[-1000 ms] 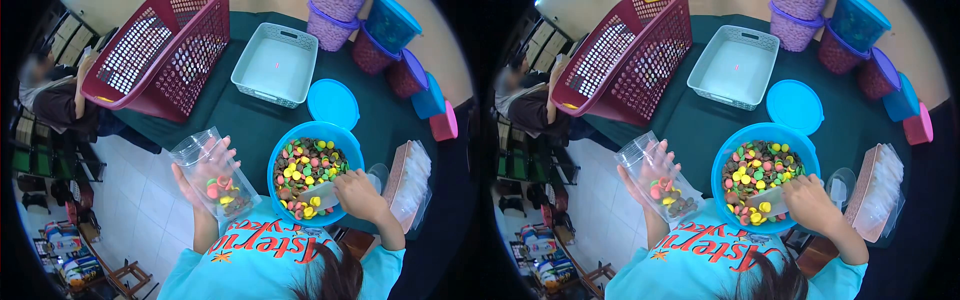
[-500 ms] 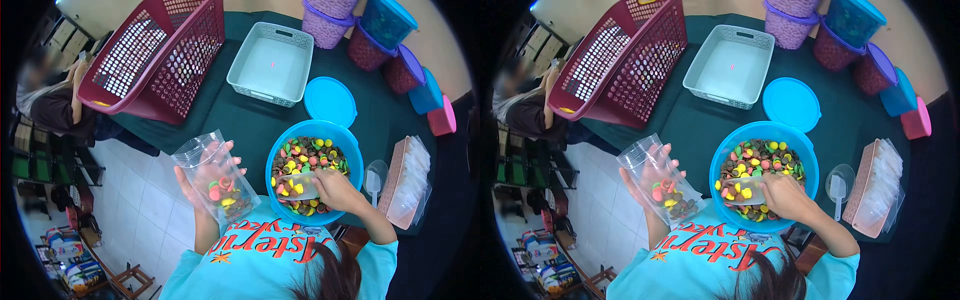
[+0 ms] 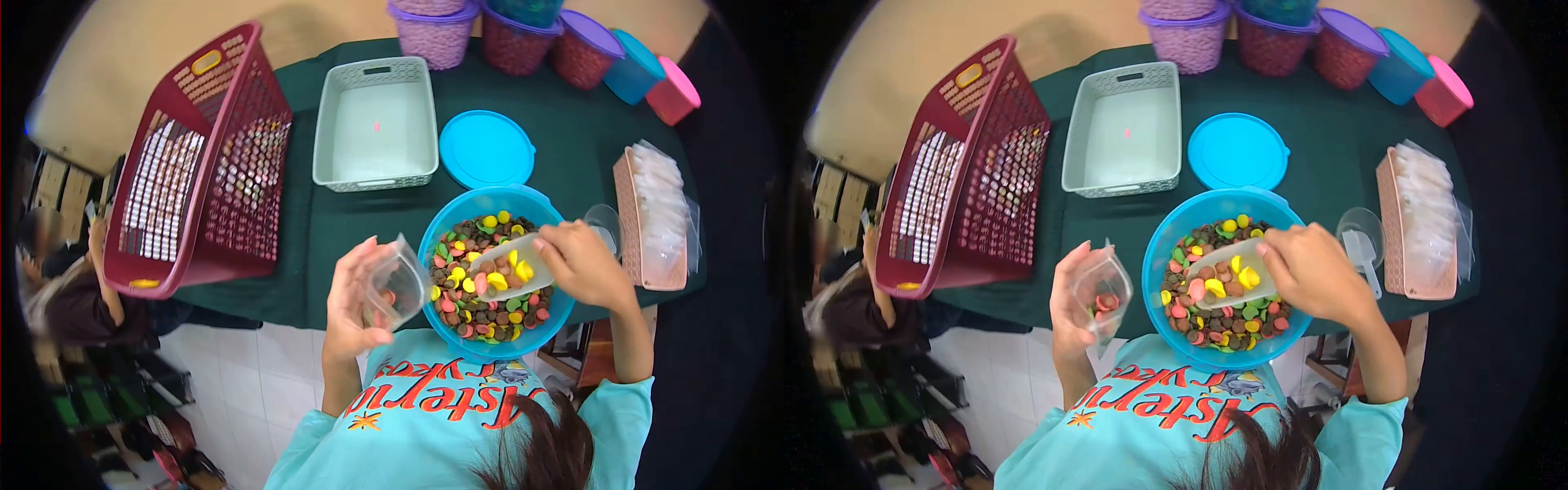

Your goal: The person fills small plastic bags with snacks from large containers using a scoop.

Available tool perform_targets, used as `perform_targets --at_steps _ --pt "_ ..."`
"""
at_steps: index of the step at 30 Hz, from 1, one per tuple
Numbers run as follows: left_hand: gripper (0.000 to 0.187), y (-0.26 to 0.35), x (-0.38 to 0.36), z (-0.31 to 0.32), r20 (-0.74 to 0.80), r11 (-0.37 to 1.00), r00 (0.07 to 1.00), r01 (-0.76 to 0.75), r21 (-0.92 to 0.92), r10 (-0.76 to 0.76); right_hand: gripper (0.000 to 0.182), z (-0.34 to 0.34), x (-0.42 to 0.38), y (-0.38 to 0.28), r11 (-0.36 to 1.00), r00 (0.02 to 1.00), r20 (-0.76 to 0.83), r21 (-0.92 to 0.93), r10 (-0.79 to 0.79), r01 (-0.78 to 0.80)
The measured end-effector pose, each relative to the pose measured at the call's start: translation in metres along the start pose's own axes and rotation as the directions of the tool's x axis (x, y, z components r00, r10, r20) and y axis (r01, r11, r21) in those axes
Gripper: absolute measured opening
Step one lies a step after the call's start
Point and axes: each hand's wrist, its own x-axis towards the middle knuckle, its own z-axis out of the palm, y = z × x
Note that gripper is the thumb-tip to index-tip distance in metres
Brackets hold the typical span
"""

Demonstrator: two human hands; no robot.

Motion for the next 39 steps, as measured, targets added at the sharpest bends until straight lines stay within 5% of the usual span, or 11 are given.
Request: perform_targets --at_steps 2,4,15,25,28,34,39 --pt "0.105 0.003 0.008 0.006 0.078 0.995 0.997 -0.007 0.104 -0.001 0.023 -0.019 -0.006 -0.011 0.995 0.995 -0.079 -0.083 0.053 -0.060" --pt "0.103 0.005 0.014 0.014 0.193 0.894 0.981 -0.104 0.436 0.020 0.022 -0.032 -0.013 -0.021 0.990 0.986 -0.144 -0.109 0.078 -0.095" --pt "0.097 0.013 0.027 0.042 0.366 0.757 0.928 -0.192 0.624 -0.066 0.019 -0.025 -0.027 -0.071 0.797 0.982 -0.185 -0.588 0.031 -0.136" --pt "0.100 0.010 0.025 0.036 0.384 0.652 0.921 -0.254 0.715 -0.063 0.020 -0.025 -0.032 -0.071 0.806 0.971 -0.230 -0.560 0.068 -0.190" --pt "0.099 0.010 0.026 0.037 0.403 0.641 0.915 -0.300 0.706 -0.016 0.022 -0.032 -0.030 -0.062 0.886 0.990 -0.129 -0.452 0.051 -0.104" --pt "0.098 0.008 0.019 0.034 0.309 0.723 0.950 -0.185 0.666 -0.041 0.025 -0.039 -0.016 -0.032 0.986 0.999 -0.001 -0.159 0.042 -0.042" --pt "0.095 -0.004 0.013 0.014 0.196 0.927 0.979 -0.116 0.358 0.047 0.026 -0.044 -0.009 -0.015 0.996 1.000 -0.023 -0.089 -0.001 -0.001"
